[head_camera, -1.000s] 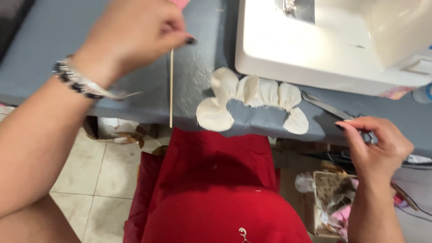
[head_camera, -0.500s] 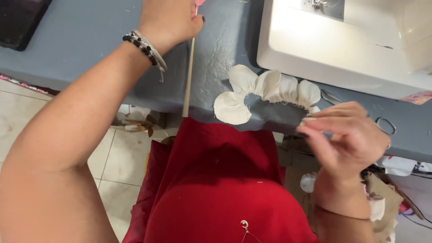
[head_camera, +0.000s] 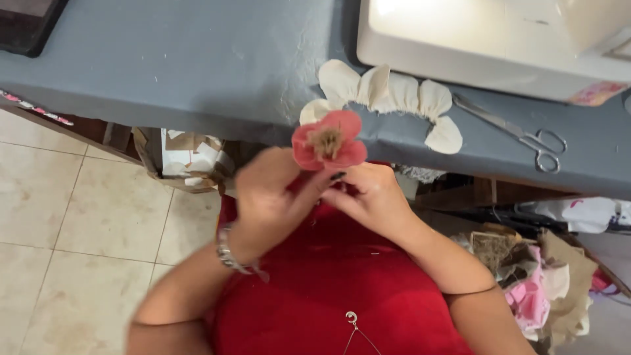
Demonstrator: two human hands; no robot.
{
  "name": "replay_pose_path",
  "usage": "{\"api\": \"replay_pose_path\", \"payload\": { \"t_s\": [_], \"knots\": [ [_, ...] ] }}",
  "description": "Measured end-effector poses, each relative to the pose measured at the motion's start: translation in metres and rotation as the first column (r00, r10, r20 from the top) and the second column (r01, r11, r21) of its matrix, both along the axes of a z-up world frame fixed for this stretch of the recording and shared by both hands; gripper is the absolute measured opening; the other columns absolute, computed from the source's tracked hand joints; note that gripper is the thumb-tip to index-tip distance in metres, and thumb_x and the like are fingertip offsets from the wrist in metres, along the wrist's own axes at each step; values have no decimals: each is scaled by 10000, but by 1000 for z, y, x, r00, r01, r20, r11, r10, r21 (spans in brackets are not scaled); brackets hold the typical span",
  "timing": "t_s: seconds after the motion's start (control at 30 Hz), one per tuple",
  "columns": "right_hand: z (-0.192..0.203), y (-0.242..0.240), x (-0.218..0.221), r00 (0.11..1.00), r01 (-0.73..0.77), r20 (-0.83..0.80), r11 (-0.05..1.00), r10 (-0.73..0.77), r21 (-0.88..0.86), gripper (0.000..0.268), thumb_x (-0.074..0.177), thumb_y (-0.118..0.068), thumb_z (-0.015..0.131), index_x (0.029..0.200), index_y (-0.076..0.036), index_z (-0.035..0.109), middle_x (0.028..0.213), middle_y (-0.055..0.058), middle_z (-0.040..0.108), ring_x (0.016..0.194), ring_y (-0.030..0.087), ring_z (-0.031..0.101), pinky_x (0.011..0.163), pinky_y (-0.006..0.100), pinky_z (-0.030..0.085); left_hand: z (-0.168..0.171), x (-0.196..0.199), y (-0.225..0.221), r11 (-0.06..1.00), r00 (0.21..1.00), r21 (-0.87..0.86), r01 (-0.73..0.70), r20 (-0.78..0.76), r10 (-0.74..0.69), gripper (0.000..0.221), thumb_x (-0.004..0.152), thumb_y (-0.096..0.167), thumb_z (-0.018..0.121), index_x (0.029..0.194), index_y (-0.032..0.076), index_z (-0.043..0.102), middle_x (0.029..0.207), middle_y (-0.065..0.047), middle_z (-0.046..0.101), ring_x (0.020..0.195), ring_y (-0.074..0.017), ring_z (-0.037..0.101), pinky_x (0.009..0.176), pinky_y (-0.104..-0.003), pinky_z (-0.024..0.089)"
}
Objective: Making a decorative fabric flower by gluing petals and sewing the base
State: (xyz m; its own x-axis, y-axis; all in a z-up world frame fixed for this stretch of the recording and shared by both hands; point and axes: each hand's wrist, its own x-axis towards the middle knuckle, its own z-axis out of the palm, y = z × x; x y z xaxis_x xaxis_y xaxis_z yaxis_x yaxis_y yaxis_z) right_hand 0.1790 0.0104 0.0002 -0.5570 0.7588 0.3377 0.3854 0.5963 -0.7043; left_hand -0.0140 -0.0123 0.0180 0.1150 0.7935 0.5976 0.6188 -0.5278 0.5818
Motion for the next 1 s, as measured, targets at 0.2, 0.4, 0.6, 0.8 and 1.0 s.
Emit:
{"api": "replay_pose_path", "payload": {
  "t_s": [0.2,0.4,0.6,0.8,1.0],
  "knots": [
    [-85,-7,40,999,40,-8,998,-39,57,93,878,-104,794,813,-59,745,732,138,732,692,406,716,579,414,570,-43,28,-6,991,902,9,136,413,-127,100,852,125,849,903,143,765,898,3,780,815,-256,754,721,-361,571],
    [-134,-10,68,991,111,69,993,-113,34,195,868,-188,803,723,-101,707,655,85,708,638,345,700,564,378,564,-61,39,-7,986,917,37,162,364,-164,70,884,101,821,859,77,760,884,-40,781,833,-316,751,760,-398,545],
    [-91,-14,49,954,274,16,844,-301,-461,130,794,-181,818,774,-66,761,698,168,726,663,344,713,652,394,543,-72,41,-10,978,900,0,211,391,-194,77,898,161,815,964,126,795,950,17,798,885,-238,761,818,-350,543],
    [-72,-12,51,969,248,109,857,-223,-452,177,855,-253,763,987,-142,724,874,110,740,834,302,716,773,385,547,-73,44,-12,967,896,-13,254,380,-230,107,911,170,793,1011,132,797,966,29,799,898,-220,760,821,-335,536],
    [-57,-12,57,968,212,216,871,-126,-444,331,929,-340,696,1242,-233,680,1085,41,757,1039,251,720,920,375,551,-76,42,-12,966,910,46,253,327,-254,77,926,203,777,986,157,790,952,43,789,883,-201,748,811,-329,534]
  ]
}}
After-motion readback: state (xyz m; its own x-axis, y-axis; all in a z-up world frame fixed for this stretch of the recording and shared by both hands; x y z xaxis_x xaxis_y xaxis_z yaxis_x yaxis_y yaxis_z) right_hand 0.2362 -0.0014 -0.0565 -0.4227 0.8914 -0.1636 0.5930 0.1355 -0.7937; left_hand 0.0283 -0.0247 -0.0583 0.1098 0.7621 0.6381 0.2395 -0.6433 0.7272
